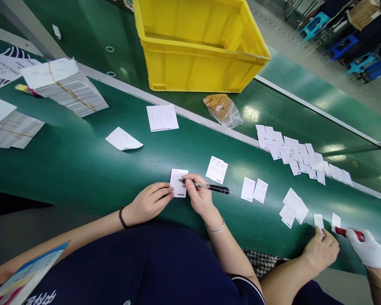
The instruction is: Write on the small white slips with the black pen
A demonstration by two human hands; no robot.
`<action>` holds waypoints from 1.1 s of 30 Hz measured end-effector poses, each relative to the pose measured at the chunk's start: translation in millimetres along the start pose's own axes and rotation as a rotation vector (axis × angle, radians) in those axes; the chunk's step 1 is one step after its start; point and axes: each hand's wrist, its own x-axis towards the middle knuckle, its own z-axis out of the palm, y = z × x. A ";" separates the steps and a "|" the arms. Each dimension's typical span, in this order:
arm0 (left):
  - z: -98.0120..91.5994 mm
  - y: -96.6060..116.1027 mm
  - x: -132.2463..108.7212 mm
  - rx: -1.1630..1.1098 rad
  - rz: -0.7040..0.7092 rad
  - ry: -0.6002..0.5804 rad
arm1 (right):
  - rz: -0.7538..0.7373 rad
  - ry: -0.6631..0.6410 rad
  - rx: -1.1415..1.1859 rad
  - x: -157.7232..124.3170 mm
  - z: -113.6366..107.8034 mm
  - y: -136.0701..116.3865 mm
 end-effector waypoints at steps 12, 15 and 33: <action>0.8 -0.4 -1.3 -0.011 -0.012 -0.001 | -0.271 0.020 -0.393 1.2 15.8 -4.2; 0.9 -0.5 -1.5 -0.004 -0.010 0.014 | -0.307 0.010 -0.423 1.6 16.4 -3.8; 0.2 -0.5 -1.1 -0.009 -0.011 0.007 | -0.295 0.009 -0.462 1.1 20.2 0.7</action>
